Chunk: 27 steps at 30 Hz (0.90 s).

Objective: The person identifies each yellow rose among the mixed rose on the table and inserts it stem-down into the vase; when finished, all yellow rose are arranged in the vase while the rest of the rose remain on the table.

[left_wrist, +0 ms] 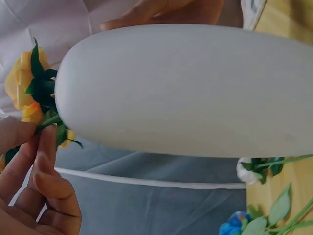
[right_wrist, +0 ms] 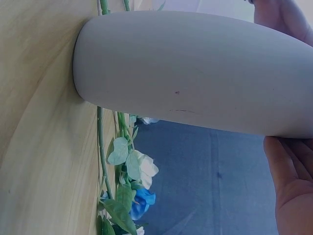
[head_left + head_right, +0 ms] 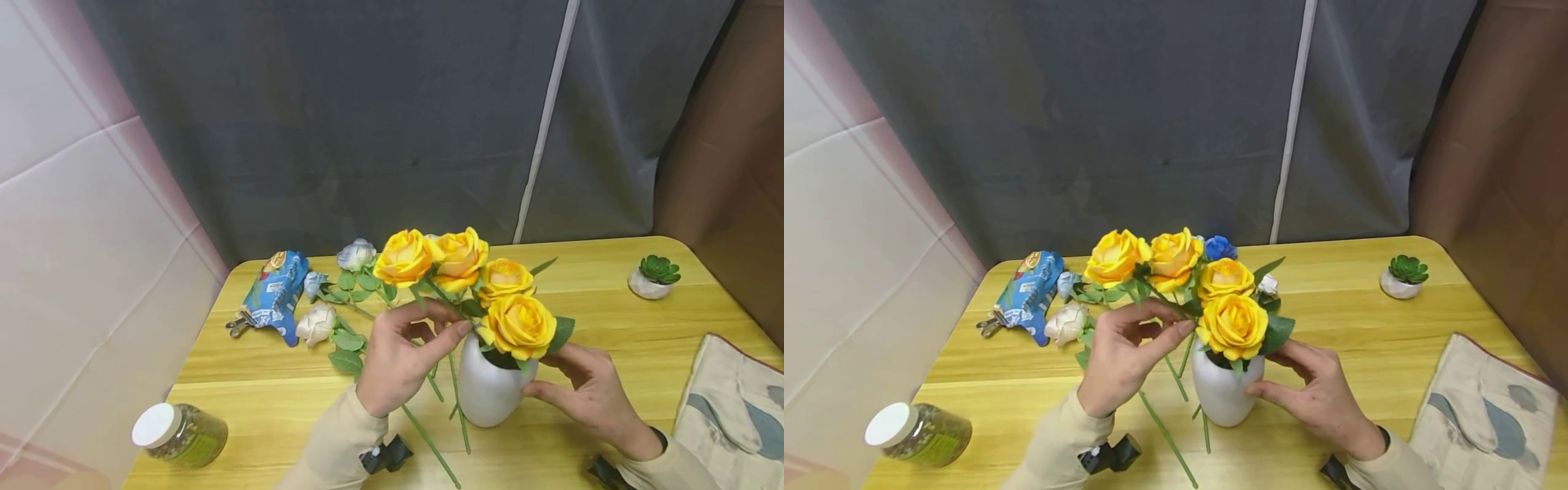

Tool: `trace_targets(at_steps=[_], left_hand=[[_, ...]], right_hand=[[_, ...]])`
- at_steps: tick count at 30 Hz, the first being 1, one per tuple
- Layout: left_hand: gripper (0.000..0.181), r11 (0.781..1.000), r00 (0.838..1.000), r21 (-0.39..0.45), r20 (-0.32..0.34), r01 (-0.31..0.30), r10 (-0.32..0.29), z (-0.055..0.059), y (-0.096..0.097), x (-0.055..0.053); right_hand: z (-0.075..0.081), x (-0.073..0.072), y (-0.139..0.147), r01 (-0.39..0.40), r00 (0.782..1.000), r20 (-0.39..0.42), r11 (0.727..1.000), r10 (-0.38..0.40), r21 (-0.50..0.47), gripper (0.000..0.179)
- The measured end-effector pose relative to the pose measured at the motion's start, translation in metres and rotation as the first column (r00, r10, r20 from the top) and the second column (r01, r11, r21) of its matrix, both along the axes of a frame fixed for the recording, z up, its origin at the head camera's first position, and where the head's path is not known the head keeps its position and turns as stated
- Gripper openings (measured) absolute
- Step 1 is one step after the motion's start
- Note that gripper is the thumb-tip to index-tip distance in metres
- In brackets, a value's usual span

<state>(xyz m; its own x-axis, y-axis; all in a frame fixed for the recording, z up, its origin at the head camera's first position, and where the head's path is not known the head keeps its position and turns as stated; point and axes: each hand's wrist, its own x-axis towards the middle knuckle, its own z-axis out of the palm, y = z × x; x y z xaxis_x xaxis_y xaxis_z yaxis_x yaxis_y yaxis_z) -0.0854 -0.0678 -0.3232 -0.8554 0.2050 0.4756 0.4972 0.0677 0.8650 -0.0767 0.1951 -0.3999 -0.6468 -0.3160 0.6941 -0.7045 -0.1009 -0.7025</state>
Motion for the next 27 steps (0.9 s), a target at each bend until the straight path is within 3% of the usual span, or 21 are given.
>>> trace_targets(at_steps=[9, 13, 16, 20, 23, 27], left_hand=[[0.006, 0.993, 0.998, -0.096, -0.019, 0.064, -0.066, -0.012, 0.004, -0.004], [0.005, 0.990, 0.996, -0.106, 0.015, 0.088, -0.087, -0.013, 0.005, -0.003], [0.008, 0.992, 0.996, -0.097, 0.064, 0.075, -0.069, -0.011, 0.005, 0.001], [0.019, 0.997, 0.993, -0.031, 0.088, 0.077, -0.074, -0.009, 0.005, 0.006], [0.020, 0.997, 0.997, 0.052, 0.049, 0.065, -0.067, -0.007, 0.006, 0.010], [0.025, 0.986, 1.000, 0.166, -0.017, 0.009, -0.006, -0.004, 0.007, 0.012]], right_hand=[[0.002, 0.005, 0.001, 0.039, 0.999, 0.033, 0.998, -0.040, 0.051, 0.068], [0.002, 0.006, 0.002, 0.042, 0.998, 0.038, 0.998, -0.044, 0.053, 0.069], [0.001, 0.004, 0.001, 0.020, 1.000, 0.014, 1.000, -0.020, 0.023, 0.065], [0.000, 0.001, 0.001, -0.005, 1.000, -0.007, 1.000, 0.005, -0.003, 0.064], [-0.001, 0.000, 0.001, -0.011, 1.000, -0.009, 1.000, 0.011, -0.008, 0.064], [0.000, 0.000, 0.001, -0.011, 1.000, -0.009, 1.000, 0.011, -0.007, 0.064]])
